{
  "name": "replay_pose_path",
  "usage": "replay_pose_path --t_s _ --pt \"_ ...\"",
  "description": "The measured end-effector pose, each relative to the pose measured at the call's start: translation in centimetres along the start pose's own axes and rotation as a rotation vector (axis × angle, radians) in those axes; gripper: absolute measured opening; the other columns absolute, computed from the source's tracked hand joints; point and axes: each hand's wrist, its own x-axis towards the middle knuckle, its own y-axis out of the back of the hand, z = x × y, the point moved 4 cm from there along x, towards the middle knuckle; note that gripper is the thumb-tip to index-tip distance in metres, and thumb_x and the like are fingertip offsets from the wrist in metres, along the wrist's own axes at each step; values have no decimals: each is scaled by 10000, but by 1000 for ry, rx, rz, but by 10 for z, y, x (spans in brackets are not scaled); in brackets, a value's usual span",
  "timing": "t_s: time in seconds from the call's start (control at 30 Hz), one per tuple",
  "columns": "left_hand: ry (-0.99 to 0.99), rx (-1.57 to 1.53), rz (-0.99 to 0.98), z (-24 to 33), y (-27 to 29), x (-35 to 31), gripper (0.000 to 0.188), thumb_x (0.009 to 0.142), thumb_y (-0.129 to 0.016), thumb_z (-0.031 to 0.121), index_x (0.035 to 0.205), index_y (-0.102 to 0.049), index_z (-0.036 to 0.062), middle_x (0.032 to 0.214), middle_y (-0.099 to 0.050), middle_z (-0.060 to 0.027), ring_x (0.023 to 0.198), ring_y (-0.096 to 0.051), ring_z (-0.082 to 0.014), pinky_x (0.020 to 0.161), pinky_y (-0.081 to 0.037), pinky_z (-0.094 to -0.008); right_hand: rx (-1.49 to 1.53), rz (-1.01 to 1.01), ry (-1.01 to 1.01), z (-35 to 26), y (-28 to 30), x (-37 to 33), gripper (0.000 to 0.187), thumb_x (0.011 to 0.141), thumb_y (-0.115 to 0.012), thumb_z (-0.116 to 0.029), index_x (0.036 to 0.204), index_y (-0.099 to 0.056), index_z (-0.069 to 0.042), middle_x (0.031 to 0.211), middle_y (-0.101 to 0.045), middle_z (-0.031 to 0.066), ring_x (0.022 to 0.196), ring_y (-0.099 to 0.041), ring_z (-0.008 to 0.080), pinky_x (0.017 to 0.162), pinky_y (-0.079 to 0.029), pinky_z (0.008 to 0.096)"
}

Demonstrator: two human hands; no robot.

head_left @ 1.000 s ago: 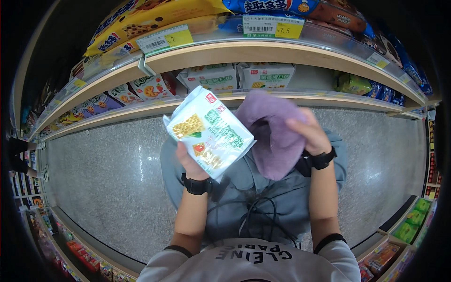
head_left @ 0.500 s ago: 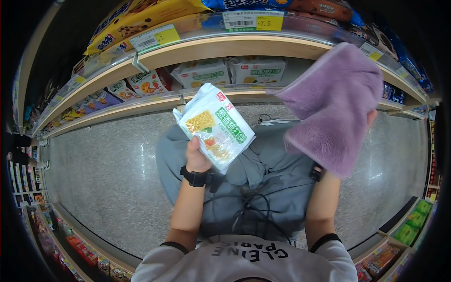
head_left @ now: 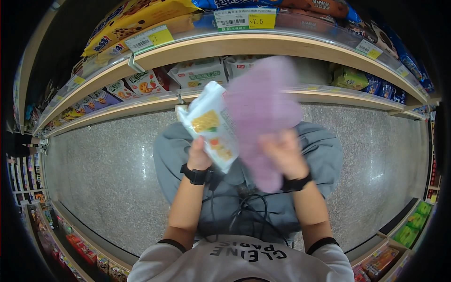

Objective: Wipe a package of soda biscuits with a purple cloth.

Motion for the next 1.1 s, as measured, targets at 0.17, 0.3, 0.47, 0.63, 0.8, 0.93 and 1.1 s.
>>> replay_pose_path --t_s 0.17,0.3,0.47,0.63,0.8,0.93,1.1 --pt "124 271 -52 -10 -28 5 909 683 -753 379 1364 -274 15 1301 -420 -83 1199 -411 -191 1016 -311 -328 -617 266 783 2 -50 15 113 851 -538 -98 852 -570 10 730 -589 174 615 -592 329 540 -451 361" --pt "72 333 -142 -8 -54 14 1083 632 -778 444 1415 -160 23 1372 -339 -93 1276 -324 -191 1054 -245 -324 -361 485 347 5 -27 25 96 795 -580 -85 827 -585 6 745 -602 160 620 -607 313 541 -454 381" --pt "99 171 -91 -6 -46 13 1080 639 -739 523 1409 -176 16 1361 -350 -94 1256 -350 -189 1046 -255 -326 -807 438 940 -17 -48 3 140 779 -555 -32 896 -610 20 866 -619 193 794 -612 370 744 -471 393" --pt "25 319 -204 -12 -48 11 1019 679 -712 519 1402 -205 10 1362 -349 -101 1259 -343 -189 1047 -250 -316 -248 445 240 13 -18 25 142 770 -564 -33 896 -610 13 883 -617 192 830 -604 372 797 -457 411" --pt "304 132 -11 -22 -26 0 918 746 -653 465 1402 -207 3 1383 -347 -125 1281 -331 -220 1070 -225 -335 -380 312 639 10 -50 6 173 727 -601 -65 894 -632 -32 969 -608 168 956 -559 388 961 -306 532" --pt "115 221 -189 -17 -49 9 965 702 -689 466 1402 -214 2 1349 -372 -93 1254 -350 -194 1045 -244 -313 -461 406 -264 15 -12 29 160 738 -593 -62 888 -629 -22 919 -617 159 896 -582 369 915 -357 502" --pt "292 133 29 -20 -23 3 888 751 -631 435 1407 -211 7 1374 -368 -113 1250 -368 -205 1045 -263 -319 -755 391 893 -5 -55 2 207 686 -612 -138 863 -651 -39 962 -626 156 949 -581 382 944 -357 504"
